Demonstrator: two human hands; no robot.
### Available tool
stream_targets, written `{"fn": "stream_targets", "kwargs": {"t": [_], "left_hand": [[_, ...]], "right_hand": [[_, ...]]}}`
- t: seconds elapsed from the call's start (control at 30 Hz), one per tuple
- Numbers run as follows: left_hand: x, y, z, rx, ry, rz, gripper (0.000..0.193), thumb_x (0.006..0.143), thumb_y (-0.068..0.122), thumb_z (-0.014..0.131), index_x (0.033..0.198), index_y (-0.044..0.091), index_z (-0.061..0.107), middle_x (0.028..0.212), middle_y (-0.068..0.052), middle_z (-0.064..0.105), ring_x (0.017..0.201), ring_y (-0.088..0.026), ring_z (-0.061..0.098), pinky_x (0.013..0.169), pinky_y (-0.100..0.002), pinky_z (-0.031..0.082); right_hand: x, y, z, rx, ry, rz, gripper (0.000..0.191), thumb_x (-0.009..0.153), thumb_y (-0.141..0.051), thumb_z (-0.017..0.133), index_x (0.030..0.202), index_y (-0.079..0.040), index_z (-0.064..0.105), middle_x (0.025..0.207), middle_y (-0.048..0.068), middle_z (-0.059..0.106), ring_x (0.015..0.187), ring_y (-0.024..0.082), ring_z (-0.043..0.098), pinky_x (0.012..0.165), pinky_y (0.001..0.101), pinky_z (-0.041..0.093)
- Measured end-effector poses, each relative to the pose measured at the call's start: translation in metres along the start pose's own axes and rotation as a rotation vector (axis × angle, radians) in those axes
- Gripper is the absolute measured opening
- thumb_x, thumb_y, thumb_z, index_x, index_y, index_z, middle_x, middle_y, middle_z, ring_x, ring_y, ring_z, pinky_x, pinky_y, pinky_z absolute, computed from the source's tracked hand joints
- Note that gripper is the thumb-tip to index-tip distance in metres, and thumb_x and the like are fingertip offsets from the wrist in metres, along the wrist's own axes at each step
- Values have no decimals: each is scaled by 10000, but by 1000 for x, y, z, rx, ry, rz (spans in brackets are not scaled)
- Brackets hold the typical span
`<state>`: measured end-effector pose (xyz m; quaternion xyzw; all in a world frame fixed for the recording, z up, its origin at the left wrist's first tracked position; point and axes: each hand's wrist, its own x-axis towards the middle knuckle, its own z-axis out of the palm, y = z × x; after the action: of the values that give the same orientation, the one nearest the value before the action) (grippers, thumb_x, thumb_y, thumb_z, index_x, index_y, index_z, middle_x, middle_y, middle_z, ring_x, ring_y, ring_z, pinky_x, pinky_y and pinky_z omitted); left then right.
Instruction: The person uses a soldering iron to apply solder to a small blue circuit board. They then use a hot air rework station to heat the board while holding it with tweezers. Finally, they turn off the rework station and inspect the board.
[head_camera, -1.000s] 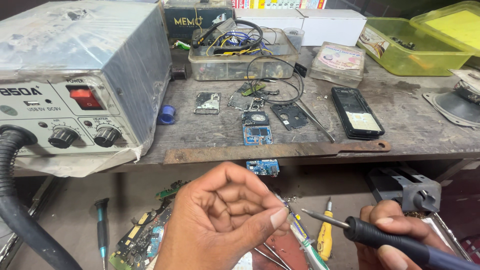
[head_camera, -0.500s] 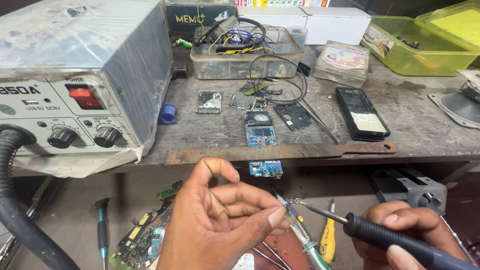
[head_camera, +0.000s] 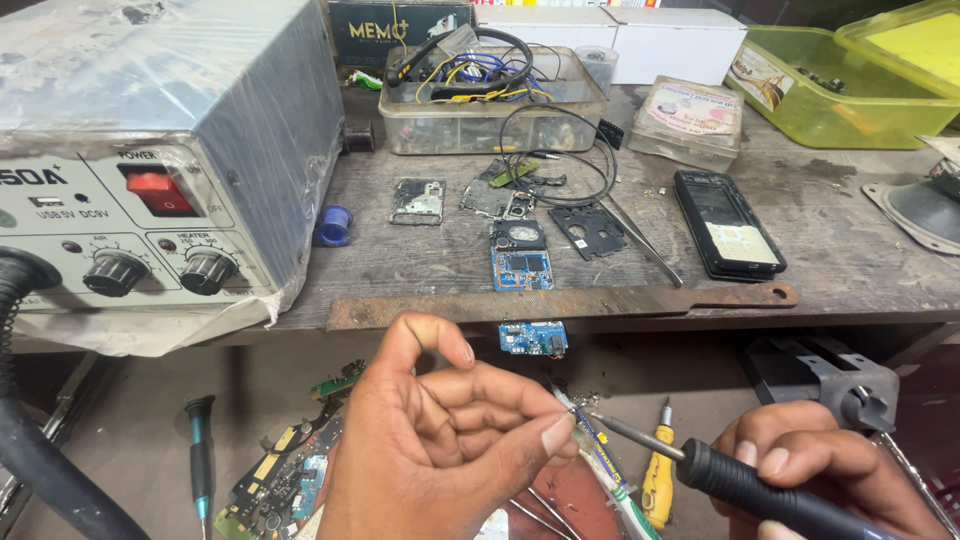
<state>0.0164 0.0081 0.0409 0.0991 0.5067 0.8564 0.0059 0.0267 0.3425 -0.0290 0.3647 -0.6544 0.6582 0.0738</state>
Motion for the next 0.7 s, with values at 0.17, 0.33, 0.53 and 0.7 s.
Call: {"fn": "stream_targets", "kwargs": {"t": [0.17, 0.33, 0.53, 0.7], "left_hand": [[1, -1, -5, 2, -17, -4, 549, 759, -123, 781, 1012, 53, 326, 847, -258, 784, 778, -223, 802, 751, -353, 675], [2, -3, -7, -26, -53, 16, 555, 804, -119, 793, 1036, 51, 318, 884, -262, 789, 819, -228, 809, 781, -353, 673], [2, 0, -5, 9, 18, -40, 547, 731, -119, 786, 978, 62, 334, 821, -255, 783, 752, -216, 797, 729, -344, 670], [4, 2, -5, 16, 26, -29, 550, 723, -118, 788, 960, 72, 330, 811, -254, 785, 736, -219, 801, 710, -344, 673]], "right_hand": [[2, 2, -2, 6, -19, -2, 323, 941, -36, 740, 1230, 9, 604, 1177, 253, 515, 1001, 373, 688, 788, 450, 630], [8, 2, -3, 52, -47, 24, 306, 944, -39, 726, 1222, 21, 612, 1174, 252, 512, 982, 379, 659, 761, 446, 657], [10, -1, 4, -6, -46, 15, 300, 917, -3, 737, 1197, 14, 632, 1171, 239, 525, 988, 344, 714, 791, 419, 655], [8, 0, 12, -7, 17, 41, 295, 905, 35, 734, 1183, 22, 636, 1173, 247, 512, 1007, 351, 690, 800, 432, 641]]}}
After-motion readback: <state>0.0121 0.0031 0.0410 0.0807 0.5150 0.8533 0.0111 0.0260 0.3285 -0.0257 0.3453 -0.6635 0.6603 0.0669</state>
